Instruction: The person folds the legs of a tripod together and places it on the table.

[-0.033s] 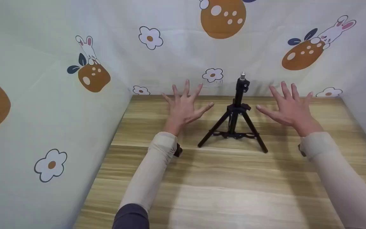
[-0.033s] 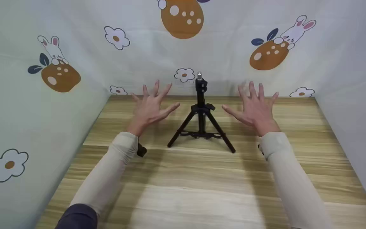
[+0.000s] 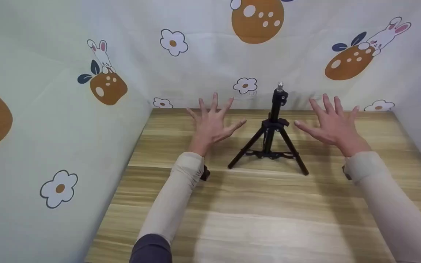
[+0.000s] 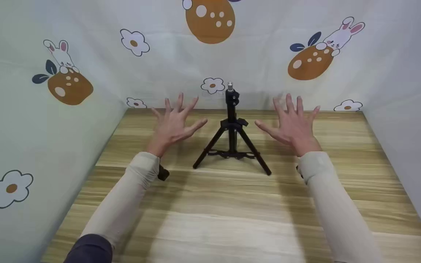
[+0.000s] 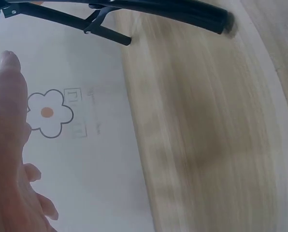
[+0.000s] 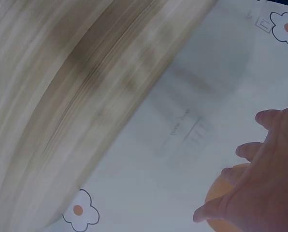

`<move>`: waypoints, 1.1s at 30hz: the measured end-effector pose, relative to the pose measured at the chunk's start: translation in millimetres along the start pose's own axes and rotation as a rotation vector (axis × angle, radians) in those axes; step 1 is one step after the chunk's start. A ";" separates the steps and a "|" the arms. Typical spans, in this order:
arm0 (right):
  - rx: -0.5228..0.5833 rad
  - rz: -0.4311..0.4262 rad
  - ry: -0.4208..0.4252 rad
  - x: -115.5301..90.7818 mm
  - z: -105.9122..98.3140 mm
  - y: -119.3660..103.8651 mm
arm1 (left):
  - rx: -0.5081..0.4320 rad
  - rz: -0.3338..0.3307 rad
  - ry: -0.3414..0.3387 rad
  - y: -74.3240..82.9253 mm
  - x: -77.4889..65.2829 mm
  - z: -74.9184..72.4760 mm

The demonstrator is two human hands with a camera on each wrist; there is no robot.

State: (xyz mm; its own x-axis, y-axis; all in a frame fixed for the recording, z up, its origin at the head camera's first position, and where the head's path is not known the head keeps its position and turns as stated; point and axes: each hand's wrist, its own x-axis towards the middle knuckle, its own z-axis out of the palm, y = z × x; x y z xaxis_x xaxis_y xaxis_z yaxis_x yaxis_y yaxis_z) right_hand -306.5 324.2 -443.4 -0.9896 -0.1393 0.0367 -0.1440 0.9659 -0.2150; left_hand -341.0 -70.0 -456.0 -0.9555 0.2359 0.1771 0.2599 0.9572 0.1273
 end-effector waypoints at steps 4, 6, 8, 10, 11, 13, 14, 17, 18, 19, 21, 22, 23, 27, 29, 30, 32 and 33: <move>0.001 0.000 0.000 0.4 -0.8 -0.6 | 0.015 -0.004 -0.005 -3.4 -1.6 -0.4; 0.007 0.001 -0.001 -0.5 -0.5 0.6 | 0.009 0.000 -0.008 -3.9 -2.6 -0.6; 0.014 -0.002 0.002 -1.3 -0.2 1.5 | 0.007 0.005 -0.009 -4.0 -4.0 -1.0; 0.019 -0.007 0.005 -2.1 0.3 1.9 | -0.003 0.012 -0.014 -4.3 -5.5 -0.9; 0.023 -0.009 0.005 -2.6 0.8 2.0 | -0.006 0.015 -0.017 -4.5 -6.5 -0.7; 0.036 -0.013 0.008 -3.9 1.7 1.9 | -0.011 0.025 -0.019 -5.0 -8.8 -0.4; 0.043 -0.015 0.012 -4.8 2.1 1.8 | -0.013 0.032 -0.017 -5.2 -9.7 0.0; 0.077 -0.023 0.038 -7.8 3.3 0.9 | -0.025 0.061 -0.007 -5.7 -12.8 1.3; 0.089 -0.029 0.054 -8.7 3.6 0.3 | -0.032 0.072 -0.002 -5.8 -13.8 1.7; 0.101 -0.034 0.071 -9.7 4.1 -0.2 | -0.043 0.082 0.004 -5.6 -14.5 2.0; 0.128 -0.047 0.105 -11.3 5.3 -1.6 | -0.070 0.105 0.017 -5.2 -16.3 2.4; 0.141 -0.051 0.120 -11.9 5.8 -2.6 | -0.085 0.118 0.025 -4.9 -17.5 2.7; 0.154 -0.057 0.136 -12.4 6.2 -3.9 | -0.099 0.130 0.032 -4.9 -18.6 3.2; 0.198 -0.069 0.202 -15.3 7.3 -9.4 | -0.155 0.182 0.062 -4.0 -24.8 4.0; 0.218 -0.078 0.241 -16.7 7.4 -12.5 | -0.193 0.207 0.072 -3.2 -28.0 4.2; 0.228 -0.082 0.260 -17.5 7.3 -13.9 | -0.214 0.217 0.076 -2.9 -29.5 4.4; 0.247 -0.095 0.295 -18.3 7.0 -17.3 | -0.260 0.231 0.077 -2.1 -32.5 5.2; 0.249 -0.102 0.312 -18.9 6.9 -19.0 | -0.282 0.232 0.072 -1.8 -34.3 5.4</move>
State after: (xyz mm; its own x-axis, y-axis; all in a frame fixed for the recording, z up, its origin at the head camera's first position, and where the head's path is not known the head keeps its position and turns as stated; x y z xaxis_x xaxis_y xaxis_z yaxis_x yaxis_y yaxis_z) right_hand -285.1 307.1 -446.7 -0.9267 -0.1217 0.3555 -0.2758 0.8629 -0.4235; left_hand -309.5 -78.9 -467.6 -0.8569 0.4194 0.2999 0.5065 0.7935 0.3375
